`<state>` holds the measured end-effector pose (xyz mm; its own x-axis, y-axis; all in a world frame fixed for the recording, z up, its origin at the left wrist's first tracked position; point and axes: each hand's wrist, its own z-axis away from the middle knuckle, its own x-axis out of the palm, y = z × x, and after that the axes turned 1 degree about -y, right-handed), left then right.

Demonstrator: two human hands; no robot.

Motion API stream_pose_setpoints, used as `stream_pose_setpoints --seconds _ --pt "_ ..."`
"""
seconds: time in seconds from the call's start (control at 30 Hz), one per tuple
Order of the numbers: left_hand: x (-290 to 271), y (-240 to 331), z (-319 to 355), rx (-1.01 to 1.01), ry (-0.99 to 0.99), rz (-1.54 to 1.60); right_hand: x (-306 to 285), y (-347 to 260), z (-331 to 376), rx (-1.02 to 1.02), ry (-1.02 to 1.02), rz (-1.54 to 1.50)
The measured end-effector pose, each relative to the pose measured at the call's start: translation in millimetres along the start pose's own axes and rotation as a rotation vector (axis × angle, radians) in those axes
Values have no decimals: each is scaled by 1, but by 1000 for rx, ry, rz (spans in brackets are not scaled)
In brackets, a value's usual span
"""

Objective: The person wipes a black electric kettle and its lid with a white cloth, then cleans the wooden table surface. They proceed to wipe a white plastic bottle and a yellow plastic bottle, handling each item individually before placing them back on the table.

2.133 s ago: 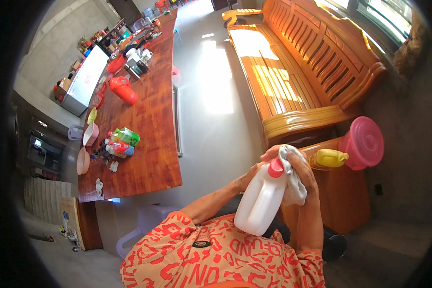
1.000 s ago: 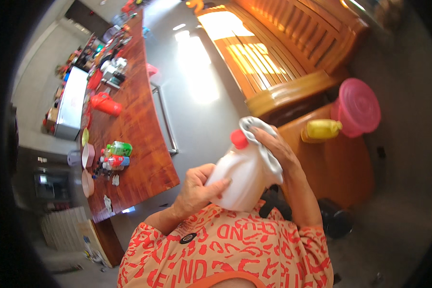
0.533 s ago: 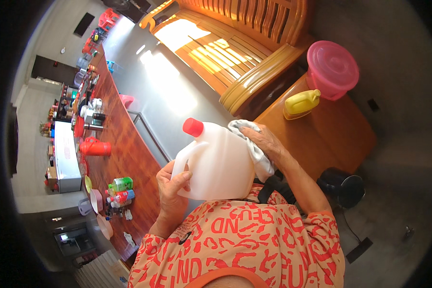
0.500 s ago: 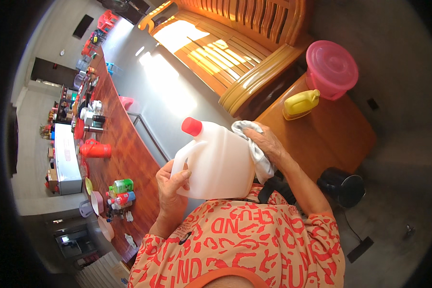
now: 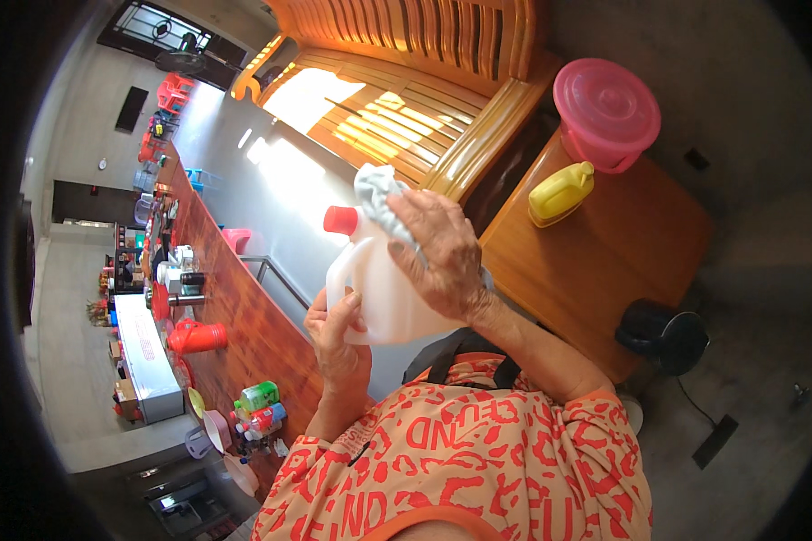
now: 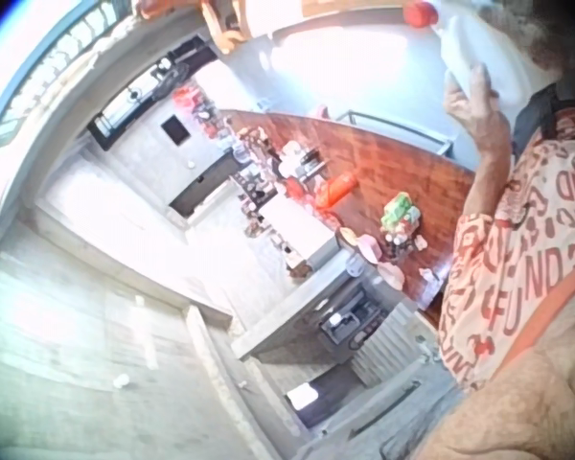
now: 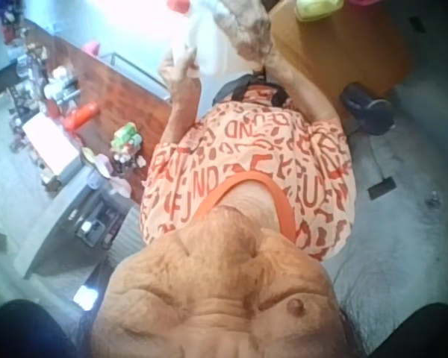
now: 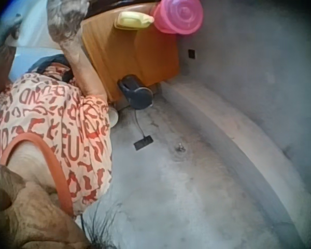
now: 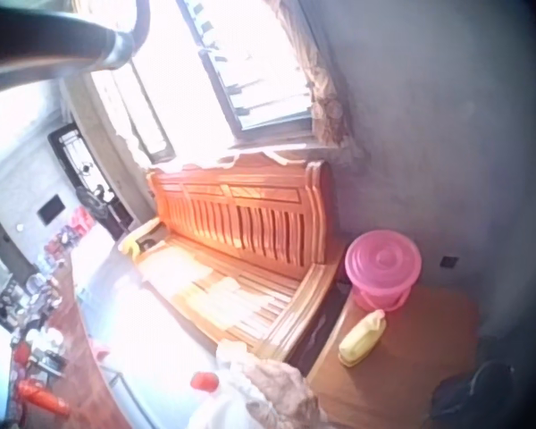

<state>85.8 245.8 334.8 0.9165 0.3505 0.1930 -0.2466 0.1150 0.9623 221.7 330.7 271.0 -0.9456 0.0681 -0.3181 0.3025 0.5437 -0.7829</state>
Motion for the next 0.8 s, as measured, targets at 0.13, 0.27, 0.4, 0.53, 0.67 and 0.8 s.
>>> stream_pose_setpoints --seconds 0.13,0.27,0.4,0.53,0.67,0.8 --pt "-7 -5 -16 -11 22 24 7 -17 15 -110 -47 137" --pt "-1 -2 -25 -37 139 111 7 -42 45 -200 -160 172" --pt "-16 -8 -29 -27 64 67 18 -28 54 -385 -73 171" --pt "-27 -7 -27 -1 8 20 21 -9 28 -237 -14 166" --pt "-33 -9 -27 23 -9 14 27 15 11 -71 24 108" --pt "-39 -8 -23 36 -66 83 33 52 13 370 4 36"
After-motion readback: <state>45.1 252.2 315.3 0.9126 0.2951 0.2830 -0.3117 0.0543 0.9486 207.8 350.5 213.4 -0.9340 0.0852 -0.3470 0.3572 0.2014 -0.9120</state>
